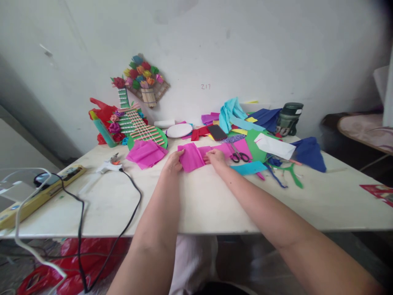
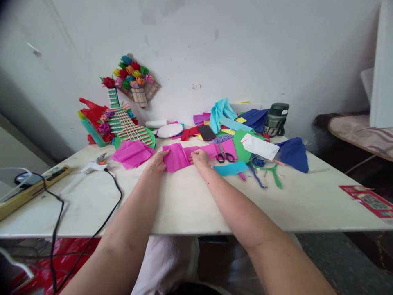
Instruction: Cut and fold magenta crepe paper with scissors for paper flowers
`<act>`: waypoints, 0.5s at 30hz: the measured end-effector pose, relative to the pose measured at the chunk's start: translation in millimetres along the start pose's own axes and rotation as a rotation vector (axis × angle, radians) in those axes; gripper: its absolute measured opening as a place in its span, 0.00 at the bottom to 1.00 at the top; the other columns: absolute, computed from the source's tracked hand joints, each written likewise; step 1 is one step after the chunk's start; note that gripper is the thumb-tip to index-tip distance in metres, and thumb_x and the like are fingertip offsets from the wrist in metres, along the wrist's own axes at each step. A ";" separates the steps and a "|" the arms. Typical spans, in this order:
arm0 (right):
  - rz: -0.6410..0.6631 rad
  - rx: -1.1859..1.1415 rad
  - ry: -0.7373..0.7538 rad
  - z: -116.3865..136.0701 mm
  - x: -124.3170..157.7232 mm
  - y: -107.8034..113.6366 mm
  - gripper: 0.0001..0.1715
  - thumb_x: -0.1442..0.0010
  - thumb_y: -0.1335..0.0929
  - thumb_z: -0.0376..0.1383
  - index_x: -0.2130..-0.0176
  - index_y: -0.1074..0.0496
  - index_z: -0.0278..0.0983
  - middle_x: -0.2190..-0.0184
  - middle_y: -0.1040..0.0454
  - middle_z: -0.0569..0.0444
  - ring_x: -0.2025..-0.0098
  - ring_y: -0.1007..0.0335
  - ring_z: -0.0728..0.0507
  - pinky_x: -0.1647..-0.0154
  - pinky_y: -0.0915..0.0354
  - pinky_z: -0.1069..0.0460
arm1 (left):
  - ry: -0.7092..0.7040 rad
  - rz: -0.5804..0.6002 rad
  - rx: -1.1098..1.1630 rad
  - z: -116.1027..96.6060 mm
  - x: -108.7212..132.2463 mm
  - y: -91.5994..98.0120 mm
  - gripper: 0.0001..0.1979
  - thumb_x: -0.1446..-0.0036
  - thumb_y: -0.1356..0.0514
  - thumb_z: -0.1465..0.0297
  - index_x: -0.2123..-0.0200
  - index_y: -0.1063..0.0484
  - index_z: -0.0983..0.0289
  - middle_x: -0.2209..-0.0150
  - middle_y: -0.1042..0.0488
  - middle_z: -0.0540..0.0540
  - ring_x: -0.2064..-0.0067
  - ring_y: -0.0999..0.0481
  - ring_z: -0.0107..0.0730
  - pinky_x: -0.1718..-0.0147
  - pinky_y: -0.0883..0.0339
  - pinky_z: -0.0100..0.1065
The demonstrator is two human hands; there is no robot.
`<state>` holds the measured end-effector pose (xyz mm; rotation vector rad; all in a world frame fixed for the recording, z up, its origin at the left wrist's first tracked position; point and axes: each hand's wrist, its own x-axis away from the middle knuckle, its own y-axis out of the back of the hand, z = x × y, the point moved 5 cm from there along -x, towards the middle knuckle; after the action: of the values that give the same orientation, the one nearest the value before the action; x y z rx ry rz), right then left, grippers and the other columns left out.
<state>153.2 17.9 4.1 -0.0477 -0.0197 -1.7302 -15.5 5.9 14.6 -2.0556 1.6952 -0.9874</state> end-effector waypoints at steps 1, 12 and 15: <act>-0.005 0.017 0.005 0.3 0.1 0.3 0.08 0.49 0.36 0.28 0.77 0.37 0.37 0.85 0.32 0.58 0.79 0.30 0.47 0.76 0.31 0.52 | 0.001 -0.008 -0.005 -0.4 -0.2 0.9 0.09 0.44 0.47 0.82 0.61 0.30 0.71 0.77 0.26 0.55 0.73 0.23 0.34 0.63 0.27 0.36; 0.039 0.683 1.205 45.2 50.6 -23.4 0.17 0.42 0.40 0.30 0.56 0.27 0.33 0.54 0.27 0.43 0.50 0.34 0.41 0.46 0.38 0.44 | 0.046 0.098 0.030 5.0 -1.2 -8.1 0.09 0.45 0.46 0.81 0.61 0.30 0.70 0.74 0.25 0.57 0.68 0.22 0.36 0.62 0.27 0.35; 0.187 0.785 1.290 38.5 59.8 -41.5 0.21 0.39 0.43 0.30 0.52 0.28 0.32 0.49 0.29 0.45 0.45 0.37 0.42 0.42 0.41 0.44 | 0.066 0.154 0.039 7.8 -1.7 -12.6 0.09 0.43 0.50 0.79 0.63 0.31 0.70 0.75 0.26 0.56 0.68 0.22 0.34 0.62 0.28 0.33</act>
<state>103.6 -32.9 45.7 1.5636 0.2457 -1.1986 -1.1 9.3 16.3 -1.8557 1.8218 -1.0392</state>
